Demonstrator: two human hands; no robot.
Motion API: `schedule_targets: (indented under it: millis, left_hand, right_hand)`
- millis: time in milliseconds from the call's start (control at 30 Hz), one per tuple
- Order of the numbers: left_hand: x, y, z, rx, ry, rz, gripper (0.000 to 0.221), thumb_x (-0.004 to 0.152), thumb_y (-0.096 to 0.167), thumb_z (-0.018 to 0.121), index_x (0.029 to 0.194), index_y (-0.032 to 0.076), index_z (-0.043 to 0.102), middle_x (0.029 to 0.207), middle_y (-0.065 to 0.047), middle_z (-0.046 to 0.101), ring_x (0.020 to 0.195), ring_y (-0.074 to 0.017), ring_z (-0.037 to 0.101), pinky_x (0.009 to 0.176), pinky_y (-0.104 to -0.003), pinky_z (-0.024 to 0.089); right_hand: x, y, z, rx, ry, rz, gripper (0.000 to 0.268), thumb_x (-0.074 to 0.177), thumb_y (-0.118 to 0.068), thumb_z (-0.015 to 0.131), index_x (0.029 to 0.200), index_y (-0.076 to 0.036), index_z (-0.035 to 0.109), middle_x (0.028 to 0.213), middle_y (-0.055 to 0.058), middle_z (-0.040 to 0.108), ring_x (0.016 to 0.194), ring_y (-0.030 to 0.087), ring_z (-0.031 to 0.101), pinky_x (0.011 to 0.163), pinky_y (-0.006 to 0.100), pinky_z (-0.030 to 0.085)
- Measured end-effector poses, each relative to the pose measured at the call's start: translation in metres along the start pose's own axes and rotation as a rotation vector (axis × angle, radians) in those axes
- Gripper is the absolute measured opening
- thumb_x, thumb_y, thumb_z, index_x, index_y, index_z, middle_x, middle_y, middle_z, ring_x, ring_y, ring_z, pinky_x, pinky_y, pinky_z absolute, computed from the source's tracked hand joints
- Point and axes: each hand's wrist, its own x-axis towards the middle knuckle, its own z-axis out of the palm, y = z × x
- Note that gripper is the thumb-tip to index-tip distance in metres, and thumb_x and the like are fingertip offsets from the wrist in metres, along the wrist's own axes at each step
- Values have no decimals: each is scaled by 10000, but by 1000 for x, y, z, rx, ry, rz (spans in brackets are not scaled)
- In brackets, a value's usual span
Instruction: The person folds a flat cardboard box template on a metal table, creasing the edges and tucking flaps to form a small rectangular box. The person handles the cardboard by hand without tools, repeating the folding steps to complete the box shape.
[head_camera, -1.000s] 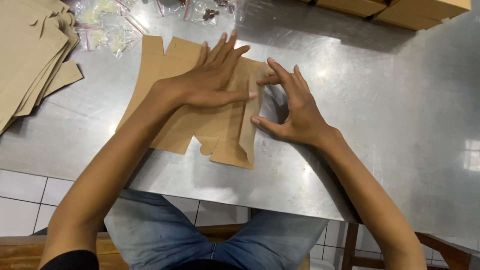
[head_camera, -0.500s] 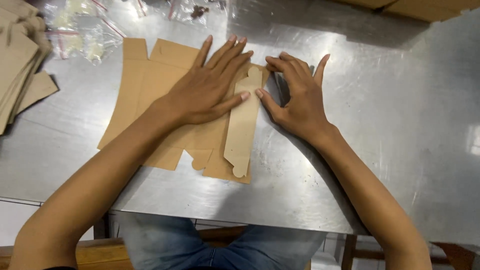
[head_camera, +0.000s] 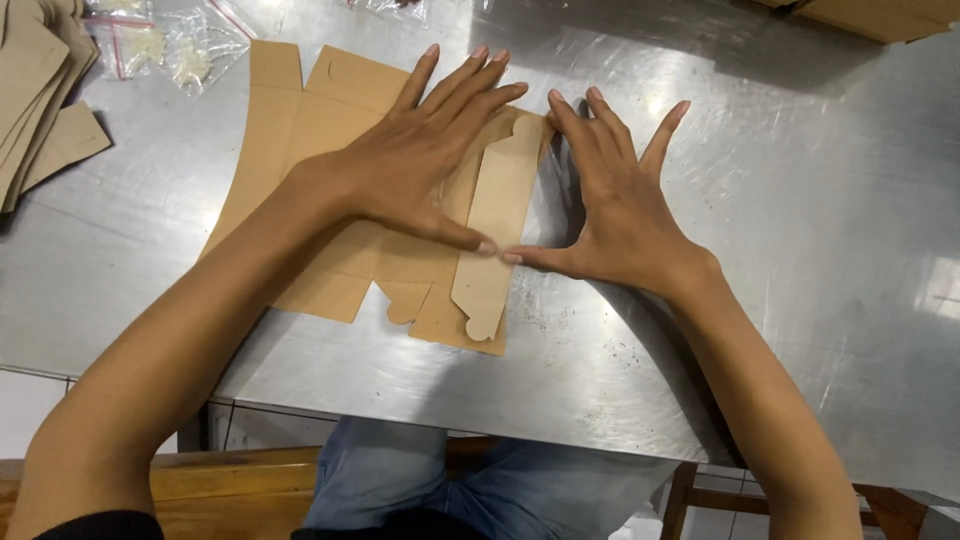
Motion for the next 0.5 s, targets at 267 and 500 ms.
schedule_targets:
  millis: [267, 500]
  left_hand:
    - [7, 5, -6, -39, -125, -57, 1632, 509, 918, 799, 1666, 66, 25, 1694, -296, -119, 1569, -441, -152, 1186, -634, -179]
    - [14, 5, -6, -6, -200, -105, 1703, 442, 895, 855, 1660, 33, 33, 1668, -320, -165, 1526, -409, -244, 1148, -655, -211]
  right_hand:
    - [-6, -17, -1, -49, -159, -18, 1550, 719, -879, 766, 1612, -9, -156, 1768, 272, 43, 1580, 501, -142, 1047, 760, -275]
    - [-6, -17, -1, -38, -165, 8, 1539, 702, -883, 757, 1633, -10, -103, 1767, 226, -34, 1595, 460, -152, 1040, 770, -281]
